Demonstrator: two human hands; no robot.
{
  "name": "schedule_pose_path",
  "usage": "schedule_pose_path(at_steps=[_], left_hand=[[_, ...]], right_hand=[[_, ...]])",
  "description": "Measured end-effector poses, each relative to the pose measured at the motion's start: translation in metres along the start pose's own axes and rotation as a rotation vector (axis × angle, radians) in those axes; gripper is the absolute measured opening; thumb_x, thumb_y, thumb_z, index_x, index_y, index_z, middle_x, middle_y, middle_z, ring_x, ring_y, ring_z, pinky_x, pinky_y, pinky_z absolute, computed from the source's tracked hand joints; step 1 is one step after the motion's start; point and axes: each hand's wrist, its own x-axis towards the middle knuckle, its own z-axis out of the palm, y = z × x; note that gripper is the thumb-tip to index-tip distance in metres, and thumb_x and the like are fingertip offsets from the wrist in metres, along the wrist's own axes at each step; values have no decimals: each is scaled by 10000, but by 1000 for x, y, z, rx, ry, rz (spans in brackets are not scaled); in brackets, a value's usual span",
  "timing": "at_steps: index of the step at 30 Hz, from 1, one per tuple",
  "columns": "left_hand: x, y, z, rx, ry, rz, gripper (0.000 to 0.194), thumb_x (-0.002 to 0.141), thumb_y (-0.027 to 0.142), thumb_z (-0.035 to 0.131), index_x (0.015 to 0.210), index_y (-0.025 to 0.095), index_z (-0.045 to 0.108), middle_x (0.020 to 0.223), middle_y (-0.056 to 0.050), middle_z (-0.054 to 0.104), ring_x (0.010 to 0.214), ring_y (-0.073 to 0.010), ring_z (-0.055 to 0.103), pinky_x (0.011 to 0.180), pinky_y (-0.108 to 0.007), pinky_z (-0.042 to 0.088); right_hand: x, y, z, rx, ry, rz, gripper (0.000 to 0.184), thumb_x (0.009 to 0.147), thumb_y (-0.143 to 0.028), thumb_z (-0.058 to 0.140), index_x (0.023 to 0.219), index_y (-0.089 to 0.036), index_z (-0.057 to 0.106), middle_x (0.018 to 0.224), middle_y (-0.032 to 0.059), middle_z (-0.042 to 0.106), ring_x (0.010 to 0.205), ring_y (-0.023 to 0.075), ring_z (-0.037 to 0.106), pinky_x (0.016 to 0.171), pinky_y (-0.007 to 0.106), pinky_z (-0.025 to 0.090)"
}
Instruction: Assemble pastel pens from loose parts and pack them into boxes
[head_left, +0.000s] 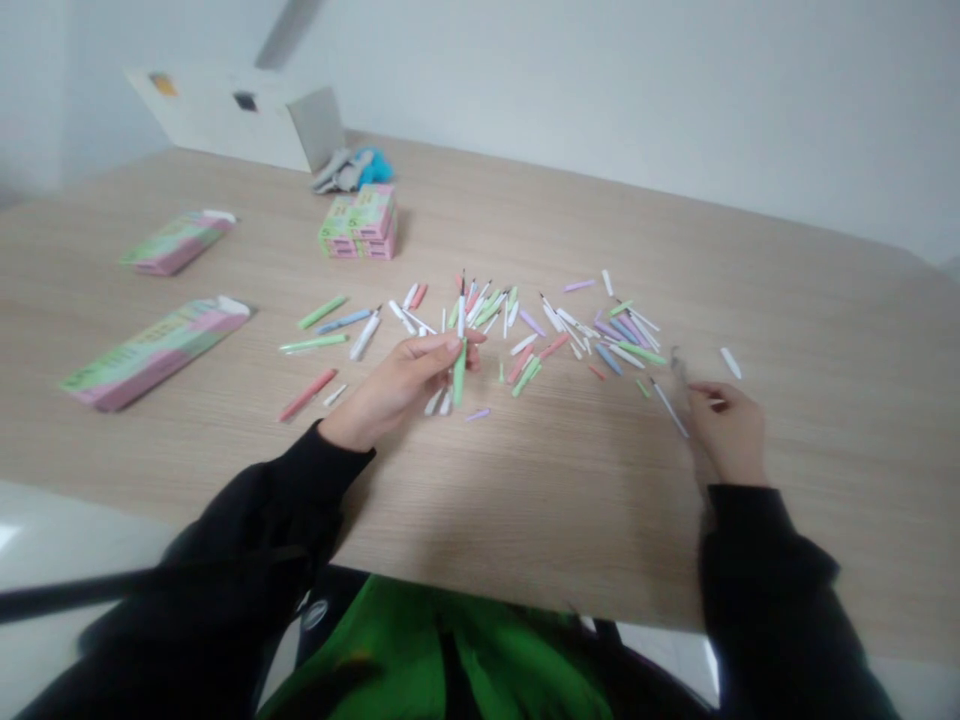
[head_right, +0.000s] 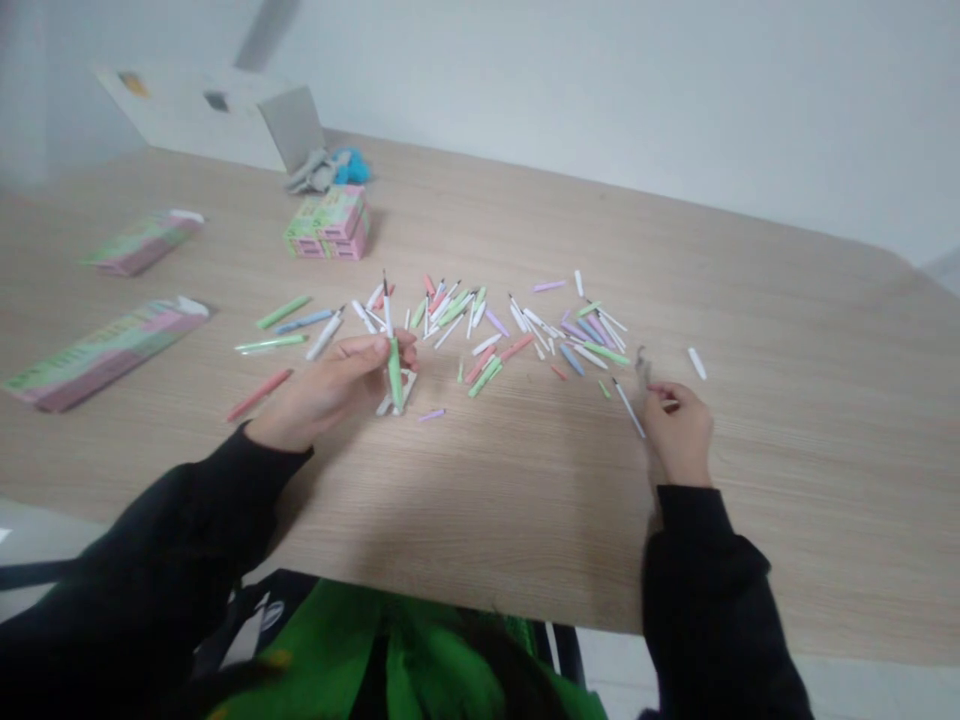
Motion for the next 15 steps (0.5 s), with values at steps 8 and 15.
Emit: schedule_pose_path(at_steps=[8,15], left_hand=[[-1,40,-36,-20,186,274,336,699,409,917,918,178,809,786,-11,715,726,-125,649,676,-238,511],[1,42,-57,12,294,250,353,682,404,917,922,171,807,765,-21,711,698,-120,630,609,-215,480]], right_hand=[[-14,-28,6,48,74,-146,279,735,-328,531,869,-171,719,840,103,699,594,193,559,650,376,467],[-27,-79,21,116,-49,-427,232,758,-307,569,888,-184,716,803,68,689,600,174,569,605,329,463]])
